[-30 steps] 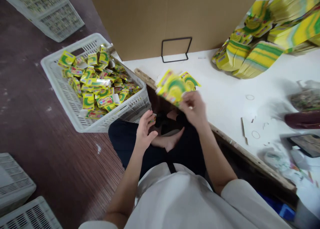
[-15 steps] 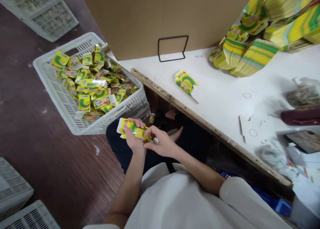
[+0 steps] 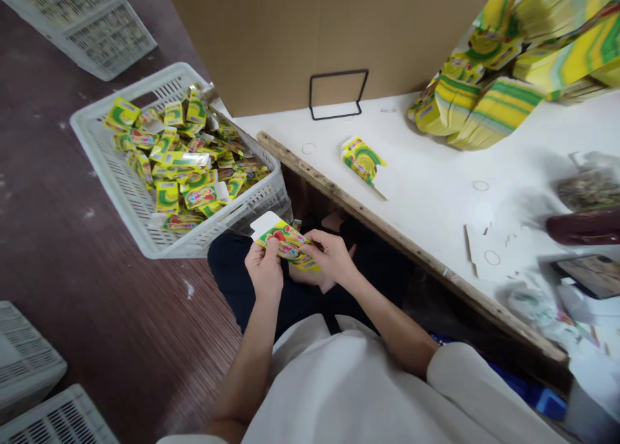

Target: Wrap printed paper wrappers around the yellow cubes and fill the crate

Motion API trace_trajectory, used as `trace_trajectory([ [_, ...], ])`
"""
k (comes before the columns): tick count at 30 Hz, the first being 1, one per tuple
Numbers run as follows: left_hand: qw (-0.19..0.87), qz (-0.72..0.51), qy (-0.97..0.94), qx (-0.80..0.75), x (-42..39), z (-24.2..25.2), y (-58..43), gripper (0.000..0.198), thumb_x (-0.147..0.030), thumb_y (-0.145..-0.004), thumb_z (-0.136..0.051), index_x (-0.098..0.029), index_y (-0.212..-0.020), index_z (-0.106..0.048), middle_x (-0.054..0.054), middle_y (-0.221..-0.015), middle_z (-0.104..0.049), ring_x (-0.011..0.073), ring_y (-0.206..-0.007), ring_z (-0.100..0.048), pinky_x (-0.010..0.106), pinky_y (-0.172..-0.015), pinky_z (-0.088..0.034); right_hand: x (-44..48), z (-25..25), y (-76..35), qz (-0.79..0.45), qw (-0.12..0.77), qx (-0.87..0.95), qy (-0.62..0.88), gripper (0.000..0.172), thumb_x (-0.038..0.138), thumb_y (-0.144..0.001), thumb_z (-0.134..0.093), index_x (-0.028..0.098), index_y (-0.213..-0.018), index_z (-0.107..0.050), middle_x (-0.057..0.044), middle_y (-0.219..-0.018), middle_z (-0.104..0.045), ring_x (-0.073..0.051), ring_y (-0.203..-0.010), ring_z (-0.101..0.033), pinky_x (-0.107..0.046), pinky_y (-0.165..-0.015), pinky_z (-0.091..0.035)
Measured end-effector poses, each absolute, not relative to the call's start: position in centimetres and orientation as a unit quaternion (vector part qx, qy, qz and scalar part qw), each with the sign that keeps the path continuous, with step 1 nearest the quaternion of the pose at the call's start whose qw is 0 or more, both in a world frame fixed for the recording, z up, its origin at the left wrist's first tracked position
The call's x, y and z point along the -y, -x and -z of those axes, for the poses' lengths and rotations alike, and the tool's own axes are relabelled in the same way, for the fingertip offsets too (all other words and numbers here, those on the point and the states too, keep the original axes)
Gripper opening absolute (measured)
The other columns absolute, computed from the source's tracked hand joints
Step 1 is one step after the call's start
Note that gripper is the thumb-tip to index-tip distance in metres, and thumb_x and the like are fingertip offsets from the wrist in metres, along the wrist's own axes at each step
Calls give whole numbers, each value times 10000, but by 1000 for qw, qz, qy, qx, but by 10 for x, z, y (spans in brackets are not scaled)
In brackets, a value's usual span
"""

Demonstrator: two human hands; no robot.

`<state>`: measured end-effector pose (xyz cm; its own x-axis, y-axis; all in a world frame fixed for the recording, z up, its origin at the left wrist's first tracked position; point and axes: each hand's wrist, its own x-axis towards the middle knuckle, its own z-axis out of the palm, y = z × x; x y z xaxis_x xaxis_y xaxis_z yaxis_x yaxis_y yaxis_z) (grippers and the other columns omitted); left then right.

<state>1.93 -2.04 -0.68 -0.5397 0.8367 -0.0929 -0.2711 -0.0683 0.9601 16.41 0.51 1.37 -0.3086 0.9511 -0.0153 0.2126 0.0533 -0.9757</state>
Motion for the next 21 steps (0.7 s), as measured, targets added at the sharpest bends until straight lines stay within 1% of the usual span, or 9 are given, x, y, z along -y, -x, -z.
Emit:
trace_trajectory([
  [4,384,-641,-386,-541,21,-8,10,442,-500,-901,-684,-235,-1252,-638,92,-1223,-706,237,-1150,-676,410,-1060,-522,-14,-15,-183,-387,326,737,449,202,172,-925,-597,225,-997,-778,-58,-925,-734,-207,-875,-617,-336,-807,-470],
  [6,376,-581,-478,-540,21,-15,23,626,-525,-847,-740,-251,-1378,-553,122,-1363,-638,285,-1275,-612,470,-1142,-461,-15,-16,-189,-325,277,795,431,231,161,-937,-593,243,-1010,-796,-74,-920,-735,-226,-892,-590,-372,-832,-460],
  [9,415,-410,-595,-553,23,-18,28,920,-491,-643,-909,-235,-1427,-499,159,-1445,-570,358,-1337,-555,530,-1152,-440,-10,-20,-187,-294,242,847,371,193,196,-927,-633,272,-992,-799,-61,-917,-739,-240,-934,-588,-436,-951,-446],
  [11,445,-317,-621,-562,24,-15,21,875,-450,-642,-908,-217,-1389,-517,158,-1375,-618,362,-1271,-604,535,-1092,-486,-5,-23,-181,-286,274,845,360,204,233,-917,-655,293,-1071,-773,-57,-1026,-737,-255,-1051,-599,-497,-1117,-365],
  [13,445,-281,-615,-587,27,-11,10,751,-439,-707,-859,-203,-1338,-528,137,-1246,-681,340,-1149,-668,517,-1008,-537,-1,-24,-175,-289,342,795,409,380,289,-901,-672,291,-1281,-675,-91,-1267,-672,-287,-1241,-552,-536,-1213,-275],
  [15,417,-291,-602,-616,29,-9,1,743,-451,-723,-845,-206,-1335,-501,122,-1201,-691,326,-1090,-687,496,-962,-556,0,-21,-170,-337,416,699,474,681,380,-862,-710,254,-1488,-474,-140,-1485,-515,-313,-1397,-452,-535,-1223,-303],
  [17,391,-315,-602,-621,31,-9,-6,808,-458,-705,-862,-227,-1366,-459,122,-1267,-662,323,-1133,-673,477,-980,-549,1,-15,-166,-458,458,579,496,843,470,-826,-726,233,-1546,-357,-159,-1530,-467,-312,-1408,-466,-504,-1175,-406],
  [18,382,-326,-607,-616,32,-9,-8,831,-454,-705,-866,-241,-1386,-439,124,-1315,-638,321,-1173,-658,467,-1003,-539,1,-12,-164,-536,456,518,487,831,501,-822,-716,229,-1530,-376,-158,-1503,-504,-307,-1369,-519,-490,-1139,-455],
  [21,358,-346,-635,-590,34,-10,-13,878,-434,-728,-853,-264,-1446,-376,135,-1423,-561,322,-1293,-591,446,-1065,-504,1,-6,-161,-732,377,377,425,629,540,-821,-698,207,-1344,-590,-137,-1309,-678,-292,-1188,-666,-457,-1035,-546],
])
